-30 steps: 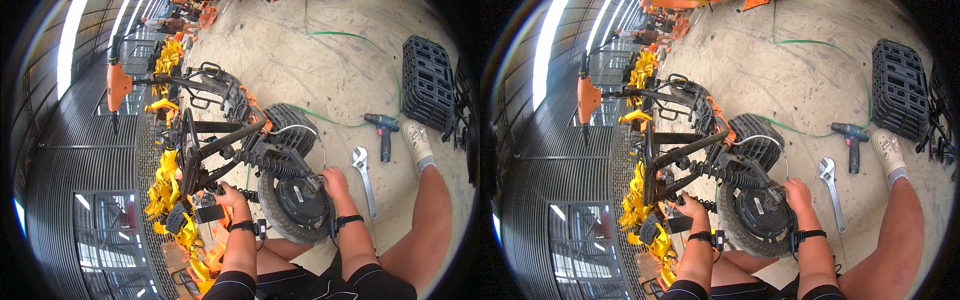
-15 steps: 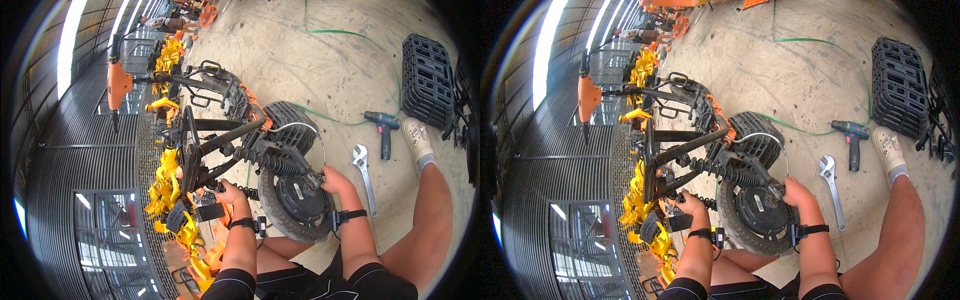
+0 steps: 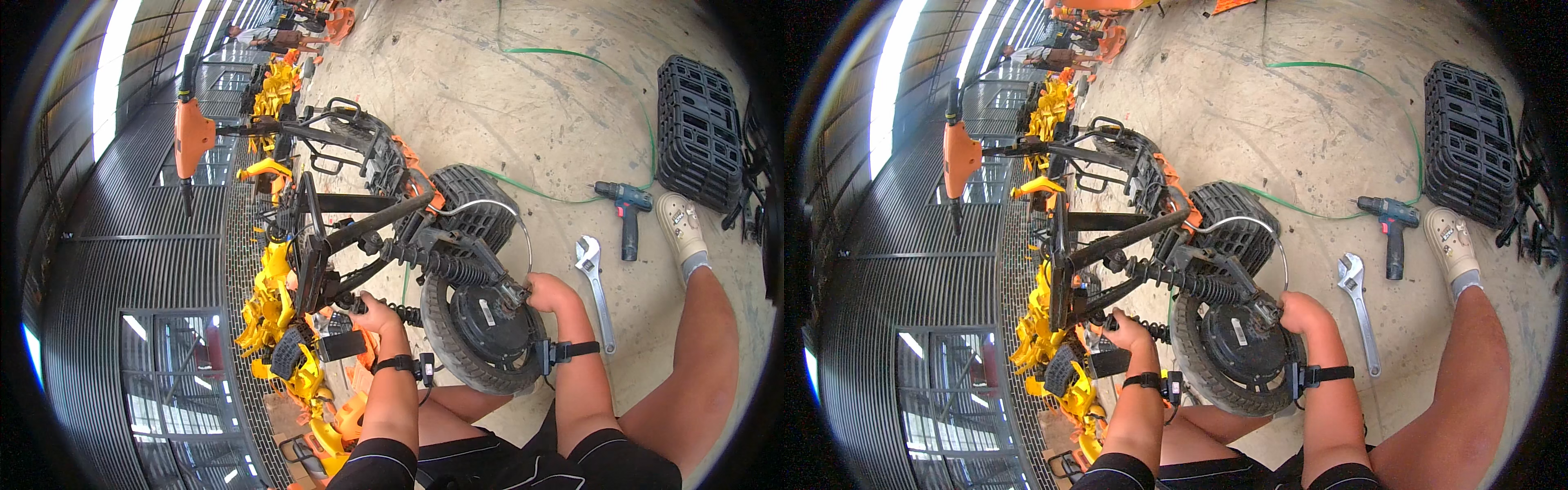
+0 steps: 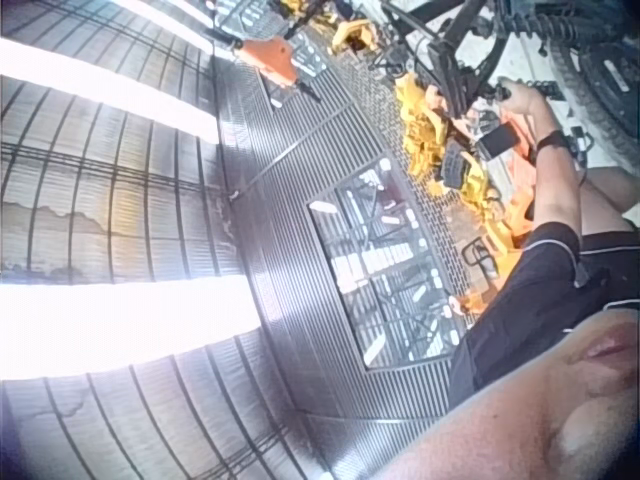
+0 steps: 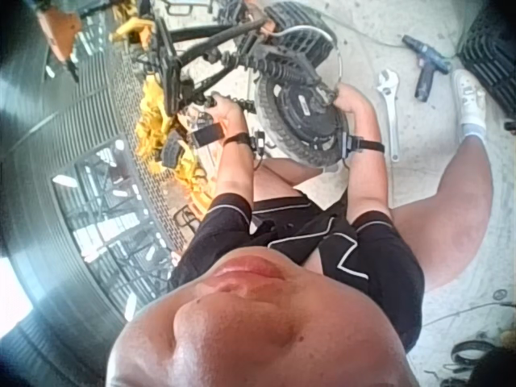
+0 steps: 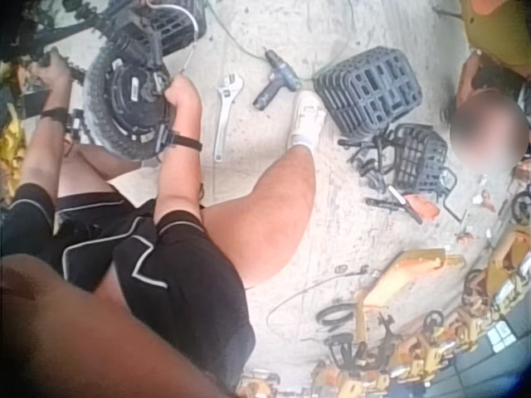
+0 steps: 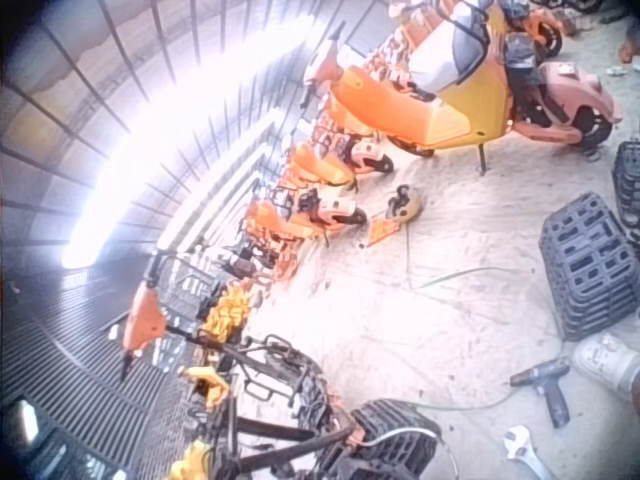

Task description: The person sits on the floor in a workshop and assembles a scooter by attaching a wheel to the front fork. They use a wrench to tighten the axle nut and then spin the wheel to check its movement.

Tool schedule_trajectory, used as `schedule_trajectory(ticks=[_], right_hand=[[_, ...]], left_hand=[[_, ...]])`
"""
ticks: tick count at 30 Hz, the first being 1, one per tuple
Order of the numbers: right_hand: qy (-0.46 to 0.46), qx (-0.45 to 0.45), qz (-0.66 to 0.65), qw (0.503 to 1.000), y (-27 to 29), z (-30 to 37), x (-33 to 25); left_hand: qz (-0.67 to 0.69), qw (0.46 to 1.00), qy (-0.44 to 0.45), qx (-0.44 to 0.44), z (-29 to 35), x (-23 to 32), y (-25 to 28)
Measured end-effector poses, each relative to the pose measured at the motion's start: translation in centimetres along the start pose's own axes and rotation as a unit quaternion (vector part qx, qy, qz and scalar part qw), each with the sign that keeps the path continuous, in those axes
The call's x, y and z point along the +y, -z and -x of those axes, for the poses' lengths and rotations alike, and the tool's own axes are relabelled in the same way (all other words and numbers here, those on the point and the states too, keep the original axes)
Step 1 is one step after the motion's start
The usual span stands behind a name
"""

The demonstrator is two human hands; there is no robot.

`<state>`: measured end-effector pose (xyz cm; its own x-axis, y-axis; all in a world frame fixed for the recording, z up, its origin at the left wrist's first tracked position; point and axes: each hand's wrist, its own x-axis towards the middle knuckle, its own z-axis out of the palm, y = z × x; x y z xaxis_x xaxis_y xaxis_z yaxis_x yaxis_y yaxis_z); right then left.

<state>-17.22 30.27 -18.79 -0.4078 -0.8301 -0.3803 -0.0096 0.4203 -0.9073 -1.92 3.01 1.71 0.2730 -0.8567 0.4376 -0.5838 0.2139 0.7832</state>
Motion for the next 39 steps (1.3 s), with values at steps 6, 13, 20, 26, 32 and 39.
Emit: schedule_trajectory(ticks=[6,13,20,26,32,39], right_hand=[[0.003,0.005,-0.019,1.0,-0.3,0.1,0.0],[-0.008,0.041,-0.029,0.999,0.1,0.4,-0.2],[0.043,0.133,0.018,0.99,-0.5,0.5,-0.3],[0.081,0.202,0.04,0.975,-1.4,0.5,-0.1],[0.087,0.233,0.042,0.968,-2.4,0.6,-0.1],[0.055,0.156,0.034,0.986,-1.8,0.1,0.4]], left_hand=[[-0.016,1.0,-0.009,0.013,-1.9,-2.5,0.3],[0.021,0.998,-0.038,0.036,-1.2,-1.8,-0.3],[-0.012,0.999,-0.036,0.029,-1.0,-1.6,0.0],[-0.023,0.998,-0.051,0.029,-1.2,-1.8,0.1],[0.001,0.998,-0.057,0.011,-0.9,-1.7,0.2],[-0.012,0.999,-0.032,0.015,0.5,0.5,0.4]])
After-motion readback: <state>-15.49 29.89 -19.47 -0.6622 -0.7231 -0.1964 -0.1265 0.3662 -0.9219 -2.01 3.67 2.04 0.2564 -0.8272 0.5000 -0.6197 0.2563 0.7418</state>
